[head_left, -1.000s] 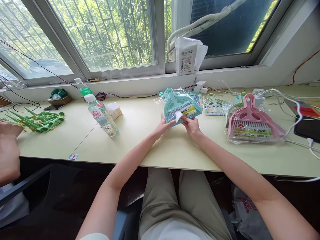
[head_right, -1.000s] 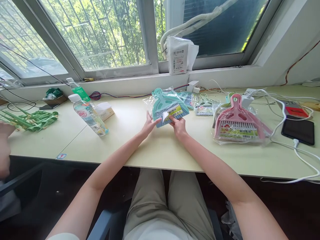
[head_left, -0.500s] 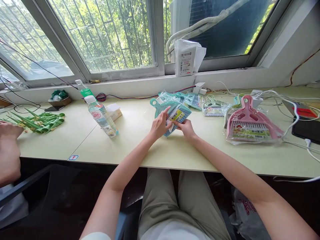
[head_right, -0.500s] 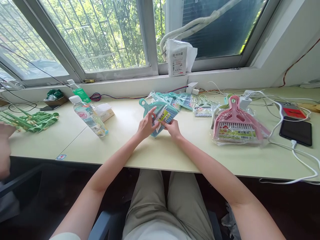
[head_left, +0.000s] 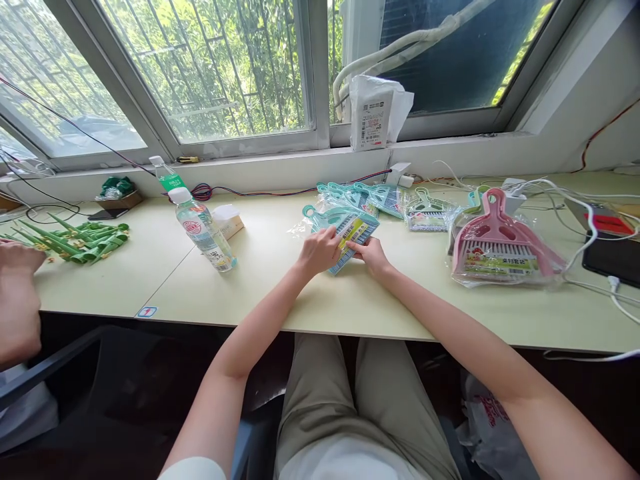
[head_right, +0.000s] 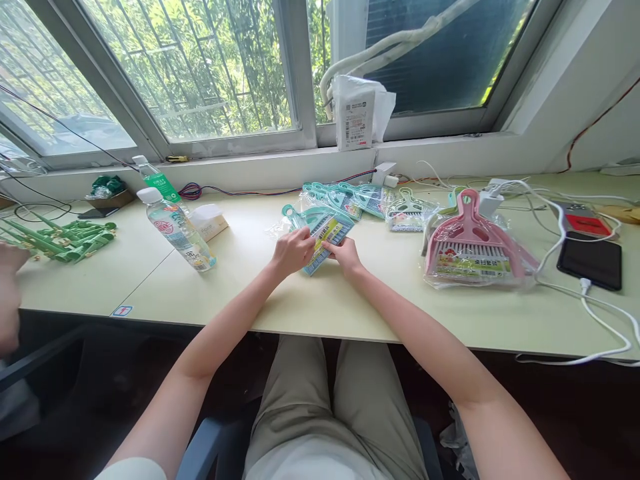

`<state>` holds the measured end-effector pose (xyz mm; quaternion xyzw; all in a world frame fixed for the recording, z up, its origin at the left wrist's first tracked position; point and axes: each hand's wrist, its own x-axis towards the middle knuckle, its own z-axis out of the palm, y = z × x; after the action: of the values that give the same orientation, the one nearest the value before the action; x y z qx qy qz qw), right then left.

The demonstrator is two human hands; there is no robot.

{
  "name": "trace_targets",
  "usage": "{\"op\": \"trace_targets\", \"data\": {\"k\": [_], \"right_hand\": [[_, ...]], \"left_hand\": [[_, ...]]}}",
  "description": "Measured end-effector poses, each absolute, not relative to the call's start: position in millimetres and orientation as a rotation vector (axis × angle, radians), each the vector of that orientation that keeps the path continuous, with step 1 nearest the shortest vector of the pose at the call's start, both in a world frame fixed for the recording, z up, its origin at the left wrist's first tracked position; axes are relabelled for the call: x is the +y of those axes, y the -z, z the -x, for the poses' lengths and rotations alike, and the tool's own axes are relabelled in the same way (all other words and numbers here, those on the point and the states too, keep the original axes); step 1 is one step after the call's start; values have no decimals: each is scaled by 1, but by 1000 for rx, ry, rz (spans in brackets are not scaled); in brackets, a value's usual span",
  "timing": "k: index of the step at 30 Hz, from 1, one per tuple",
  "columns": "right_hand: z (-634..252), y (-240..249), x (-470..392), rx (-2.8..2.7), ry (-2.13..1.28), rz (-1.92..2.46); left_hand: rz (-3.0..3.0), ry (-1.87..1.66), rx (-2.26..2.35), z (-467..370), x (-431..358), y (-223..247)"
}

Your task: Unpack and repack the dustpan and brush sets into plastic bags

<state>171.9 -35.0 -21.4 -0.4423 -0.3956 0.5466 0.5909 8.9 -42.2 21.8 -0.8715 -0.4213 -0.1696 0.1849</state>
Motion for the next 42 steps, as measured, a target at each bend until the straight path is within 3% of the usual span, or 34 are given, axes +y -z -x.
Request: {"op": "trace_targets", "data": {"k": [13, 28, 31, 39, 42], "right_hand": [[-171, 17, -39, -876, -1221, 1077], [-178, 20, -35, -764, -1187, 976], [-181, 18, -34, -712, -1191, 942], [-182, 15, -34, -692, -1230, 912], [-183, 13, -34, -684, -1226, 923]], "left_hand": [[2548, 343, -1245, -13, -39, -15], [2601, 668, -1179, -16, -38, -6], [2595, 978, -1207, -17, -38, -3], [2251, 2669, -2150, -20, -20, 2], [2704, 2744, -2356, -26, -28, 5]]}}
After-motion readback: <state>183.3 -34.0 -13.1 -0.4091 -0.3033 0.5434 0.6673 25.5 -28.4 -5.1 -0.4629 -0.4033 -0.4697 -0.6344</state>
